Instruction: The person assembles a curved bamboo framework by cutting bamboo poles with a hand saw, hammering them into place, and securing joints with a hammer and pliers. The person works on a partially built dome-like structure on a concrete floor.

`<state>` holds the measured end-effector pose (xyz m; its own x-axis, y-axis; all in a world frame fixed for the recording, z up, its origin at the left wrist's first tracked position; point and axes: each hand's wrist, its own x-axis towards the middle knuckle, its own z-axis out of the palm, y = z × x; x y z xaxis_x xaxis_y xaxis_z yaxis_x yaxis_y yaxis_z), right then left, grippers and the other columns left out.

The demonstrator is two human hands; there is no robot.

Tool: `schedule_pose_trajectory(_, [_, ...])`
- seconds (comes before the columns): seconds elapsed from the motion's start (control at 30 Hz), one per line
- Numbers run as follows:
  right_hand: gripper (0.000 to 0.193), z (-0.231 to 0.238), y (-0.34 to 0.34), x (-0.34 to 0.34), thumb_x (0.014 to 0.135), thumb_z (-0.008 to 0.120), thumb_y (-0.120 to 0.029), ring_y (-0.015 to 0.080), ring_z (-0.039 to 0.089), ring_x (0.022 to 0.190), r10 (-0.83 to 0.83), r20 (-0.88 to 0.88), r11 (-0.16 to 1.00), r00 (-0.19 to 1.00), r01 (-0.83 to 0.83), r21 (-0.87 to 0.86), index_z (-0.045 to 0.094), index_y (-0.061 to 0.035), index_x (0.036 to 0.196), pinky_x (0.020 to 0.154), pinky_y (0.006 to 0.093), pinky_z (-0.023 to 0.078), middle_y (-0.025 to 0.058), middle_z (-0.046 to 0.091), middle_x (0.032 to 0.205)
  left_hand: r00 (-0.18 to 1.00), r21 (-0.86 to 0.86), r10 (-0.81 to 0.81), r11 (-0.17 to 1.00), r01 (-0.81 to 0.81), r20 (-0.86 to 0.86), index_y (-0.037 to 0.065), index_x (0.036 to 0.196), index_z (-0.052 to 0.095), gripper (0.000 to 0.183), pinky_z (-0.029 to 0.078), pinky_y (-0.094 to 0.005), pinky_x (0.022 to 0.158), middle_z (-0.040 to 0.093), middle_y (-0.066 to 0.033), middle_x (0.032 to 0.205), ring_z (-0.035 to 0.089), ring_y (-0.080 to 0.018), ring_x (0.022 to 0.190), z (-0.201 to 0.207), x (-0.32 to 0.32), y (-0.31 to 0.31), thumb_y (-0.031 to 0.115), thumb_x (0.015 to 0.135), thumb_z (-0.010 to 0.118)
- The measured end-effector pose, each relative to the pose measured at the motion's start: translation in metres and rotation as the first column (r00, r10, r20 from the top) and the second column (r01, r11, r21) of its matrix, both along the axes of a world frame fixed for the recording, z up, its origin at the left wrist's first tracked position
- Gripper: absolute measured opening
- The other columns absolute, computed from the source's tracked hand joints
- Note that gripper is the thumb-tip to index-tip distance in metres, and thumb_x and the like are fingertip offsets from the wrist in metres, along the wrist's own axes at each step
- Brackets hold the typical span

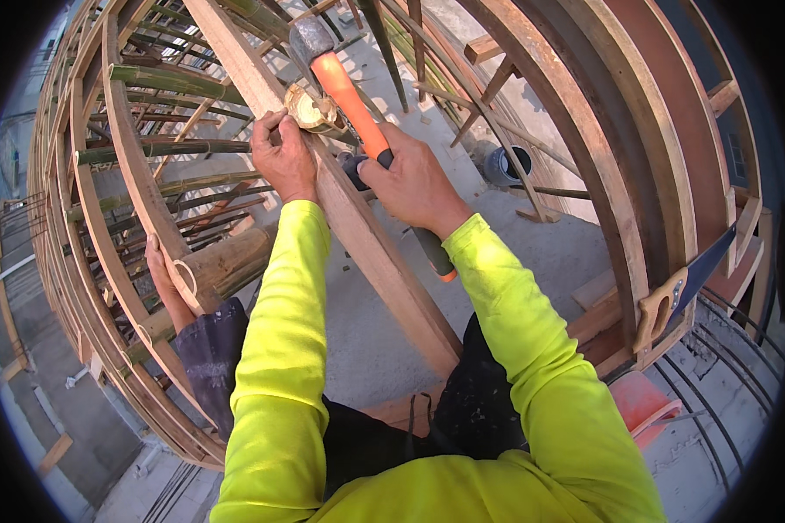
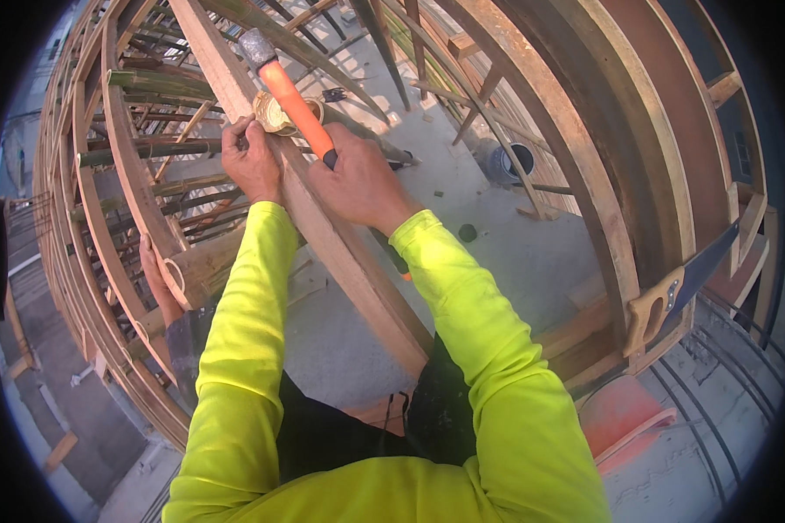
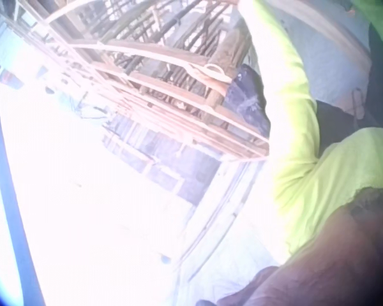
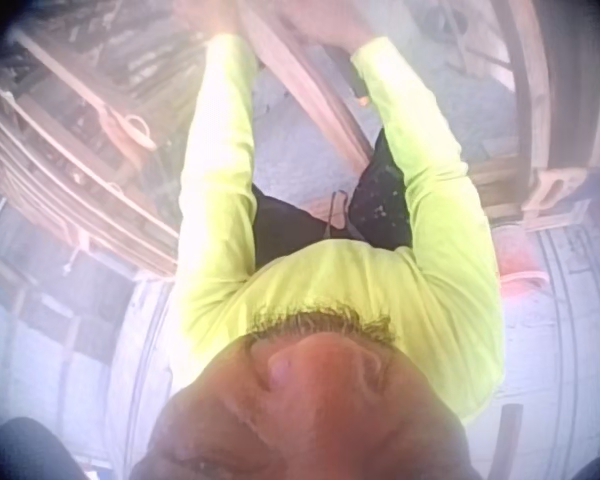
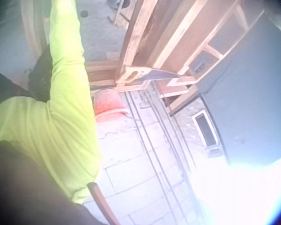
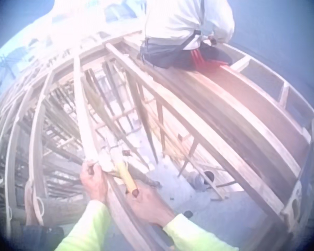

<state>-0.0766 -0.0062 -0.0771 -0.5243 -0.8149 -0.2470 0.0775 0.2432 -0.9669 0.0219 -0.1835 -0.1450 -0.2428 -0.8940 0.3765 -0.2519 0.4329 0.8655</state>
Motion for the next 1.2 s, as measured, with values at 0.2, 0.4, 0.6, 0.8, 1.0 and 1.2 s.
schedule_pose_trajectory(0.2, [0.028, 0.018, -0.011, -0.017, 0.083, 0.059, -0.013, 0.0278, 0.062, 0.065, -0.147, -0.021, 0.984, 0.989, 0.144, -0.104, 0.057, 0.0038, 0.105, 0.066, 0.0389, 0.049, 0.0195, 0.063, 0.076, 0.999, 0.019, -0.007, 1.0, 0.008, -0.036, -0.004, 0.101, 0.067, 0.015, 0.049, -0.0293, 0.085, 0.069, -0.0099, 0.099, 0.061, -0.0153, 0.091, 0.005, -0.001, 0.004, 0.008, 0.093, 0.064])
schedule_pose_trajectory(0.4, [0.028, -0.036, -0.01, -0.018, 0.083, 0.062, -0.015, 0.0342, 0.065, 0.068, 0.068, -0.104, 0.993, 0.992, -0.057, 0.099, 0.059, 0.0037, 0.105, 0.067, 0.0432, 0.049, 0.0217, 0.065, 0.075, 0.997, 0.003, -0.024, 1.0, 0.025, -0.076, -0.004, 0.101, 0.067, 0.015, 0.049, -0.0297, 0.084, 0.069, -0.0096, 0.097, 0.062, -0.0149, 0.09, -0.003, -0.015, -0.003, 0.008, 0.093, 0.063])
schedule_pose_trajectory(0.6, [0.027, -0.007, -0.02, -0.004, 0.084, 0.063, -0.017, 0.04, 0.066, 0.075, -0.017, -0.04, 0.999, 0.999, 0.016, -0.035, 0.057, 0.0035, 0.101, 0.069, 0.0459, 0.05, 0.0251, 0.065, 0.079, 1.0, 0.026, -0.022, 0.999, 0.022, 0.009, -0.002, 0.101, 0.066, 0.014, 0.049, -0.0315, 0.088, 0.066, -0.0117, 0.105, 0.062, -0.0188, 0.093, 0.01, -0.002, 0.005, 0.007, 0.092, 0.062])
schedule_pose_trajectory(0.8, [0.025, -0.024, -0.016, -0.007, 0.084, 0.061, -0.014, 0.0415, 0.064, 0.076, 0.053, -0.039, 0.996, 0.998, -0.05, 0.071, 0.055, 0.0046, 0.1, 0.07, 0.046, 0.05, 0.0257, 0.063, 0.079, 0.999, 0.074, -0.003, 0.997, 0.007, -0.048, -0.001, 0.101, 0.067, 0.014, 0.049, -0.0348, 0.091, 0.065, -0.0151, 0.108, 0.062, -0.0216, 0.1, 0.002, -0.002, 0.002, 0.008, 0.091, 0.063])
schedule_pose_trajectory(1.0, [0.024, -0.058, -0.028, -0.006, 0.084, 0.06, -0.015, 0.0425, 0.064, 0.074, 0.032, -0.185, 0.997, 0.982, -0.019, 0.069, 0.056, 0.0037, 0.098, 0.069, 0.0449, 0.051, 0.0226, 0.063, 0.077, 0.999, 0.01, 0.009, 1.0, -0.009, -0.043, -0.002, 0.1, 0.066, 0.013, 0.049, -0.03, 0.088, 0.068, -0.0094, 0.101, 0.062, -0.0155, 0.096, -0.005, -0.007, -0.001, 0.008, 0.093, 0.063])
schedule_pose_trajectory(1.2, [0.02, -0.047, -0.022, -0.02, 0.086, 0.059, -0.015, 0.0218, 0.061, 0.058, 0.067, 0.251, 0.985, 0.966, -0.105, 0.139, 0.056, 0.0007, 0.097, 0.053, 0.0373, 0.05, 0.0123, 0.06, 0.074, 1.0, 0.067, -0.017, 0.998, 0.018, -0.025, 0.002, 0.099, 0.069, 0.013, 0.048, -0.0376, 0.095, 0.065, -0.017, 0.11, 0.062, -0.027, 0.108, -0.01, 0.0, -0.004, 0.008, 0.088, 0.065])
